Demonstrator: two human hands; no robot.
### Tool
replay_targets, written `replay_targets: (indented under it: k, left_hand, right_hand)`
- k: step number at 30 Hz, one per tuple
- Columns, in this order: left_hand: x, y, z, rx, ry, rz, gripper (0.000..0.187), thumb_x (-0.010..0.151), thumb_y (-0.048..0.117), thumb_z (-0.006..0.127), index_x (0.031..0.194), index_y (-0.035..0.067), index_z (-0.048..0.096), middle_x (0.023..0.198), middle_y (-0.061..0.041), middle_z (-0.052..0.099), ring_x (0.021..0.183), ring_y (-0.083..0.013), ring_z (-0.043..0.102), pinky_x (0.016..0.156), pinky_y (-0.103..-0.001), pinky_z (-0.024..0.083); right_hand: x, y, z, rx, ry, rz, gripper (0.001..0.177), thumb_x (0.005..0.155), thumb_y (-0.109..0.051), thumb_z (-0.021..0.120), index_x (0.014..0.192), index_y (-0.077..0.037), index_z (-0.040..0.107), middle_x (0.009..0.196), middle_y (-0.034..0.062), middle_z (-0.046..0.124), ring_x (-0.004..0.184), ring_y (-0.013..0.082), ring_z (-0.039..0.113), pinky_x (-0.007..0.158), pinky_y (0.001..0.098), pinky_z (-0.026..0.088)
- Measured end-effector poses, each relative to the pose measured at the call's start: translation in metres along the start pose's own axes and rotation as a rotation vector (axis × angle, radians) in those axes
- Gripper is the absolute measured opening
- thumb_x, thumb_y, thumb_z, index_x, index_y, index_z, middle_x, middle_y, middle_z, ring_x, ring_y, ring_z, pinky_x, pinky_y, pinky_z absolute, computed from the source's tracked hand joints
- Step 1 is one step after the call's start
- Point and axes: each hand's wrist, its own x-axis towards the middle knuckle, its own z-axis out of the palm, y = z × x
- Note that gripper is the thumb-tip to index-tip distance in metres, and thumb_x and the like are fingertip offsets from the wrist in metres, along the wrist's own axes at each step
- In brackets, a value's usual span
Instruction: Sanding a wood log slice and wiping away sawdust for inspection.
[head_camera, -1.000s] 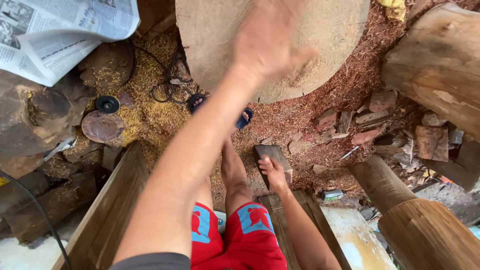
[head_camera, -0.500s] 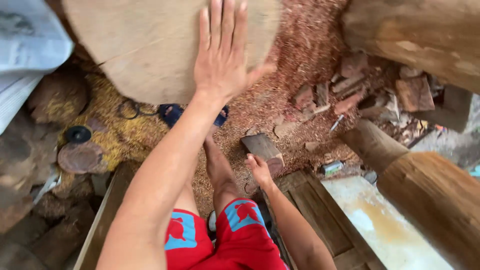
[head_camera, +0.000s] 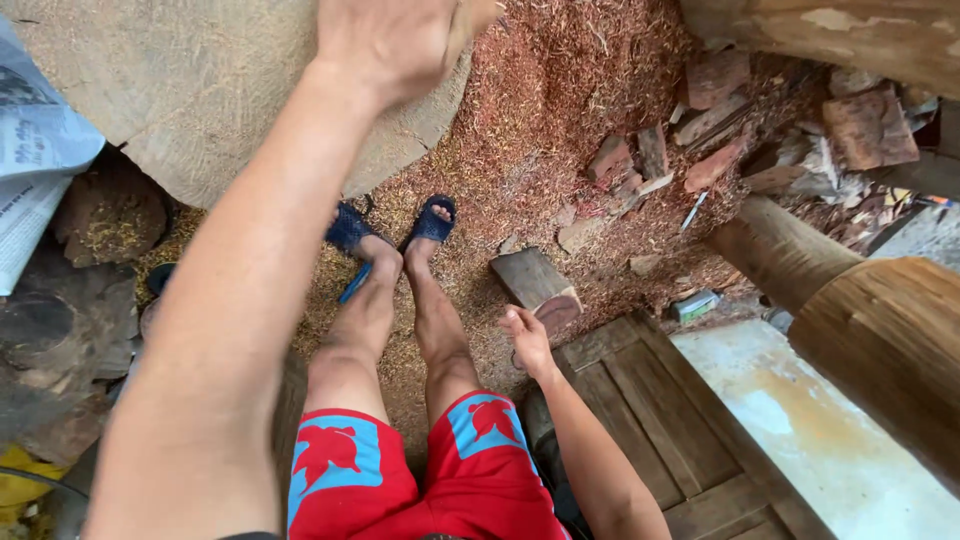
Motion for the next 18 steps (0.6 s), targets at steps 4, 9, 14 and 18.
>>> replay_targets:
  k: [4, 9, 14, 18]
  left_hand:
    - [-0.031, -0.019, 0.008, 0.301, -0.013, 0.39, 0.07, 0.111, 0.063, 0.024, 0.151, 0.009, 0.043, 0.14, -0.016, 0.055, 0.127, -0.0302, 0.053, 0.104, -0.048, 0.041]
    - [-0.071, -0.059, 0.03, 0.249, 0.004, 0.761, 0.073, 0.105, 0.058, 0.012, 0.162, 0.012, 0.009, 0.172, -0.007, 0.009, 0.159, -0.0215, 0.004, 0.13, -0.041, 0.002]
    - [-0.119, -0.1, 0.007, 0.802, -0.204, 0.867, 0.083, 0.1, 0.066, 0.018, 0.165, 0.016, 0.008, 0.172, -0.005, 0.001, 0.157, -0.0209, -0.002, 0.127, -0.041, -0.002]
    - [-0.168, -0.201, 0.02, 0.093, 0.098, 0.465, 0.096, 0.097, 0.077, 0.037, 0.165, 0.013, 0.012, 0.175, -0.011, 0.0, 0.161, -0.0278, -0.001, 0.133, -0.041, 0.0]
  right_hand:
    - [0.0, -0.003, -0.003, -0.003, 0.019, 0.019, 0.045, 0.103, -0.037, 0.06, 0.136, -0.006, 0.063, 0.11, 0.0074, 0.076, 0.091, 0.0141, 0.067, 0.077, 0.0283, 0.054]
    - [-0.006, -0.084, 0.015, 0.013, 0.016, -0.046, 0.046, 0.103, -0.037, 0.058, 0.138, -0.006, 0.06, 0.116, 0.0093, 0.075, 0.101, 0.0172, 0.07, 0.085, 0.0306, 0.057]
    - [-0.048, -0.249, 0.063, -0.54, 0.172, -0.733, 0.06, 0.104, -0.032, 0.054, 0.154, -0.002, 0.042, 0.155, 0.026, 0.048, 0.144, 0.0374, 0.048, 0.12, 0.0497, 0.04]
    - [-0.053, -0.357, 0.102, -0.904, 0.189, -1.342, 0.095, 0.104, -0.058, 0.059, 0.168, -0.009, 0.009, 0.176, 0.0202, 0.012, 0.167, 0.0388, 0.011, 0.136, 0.0544, 0.014]
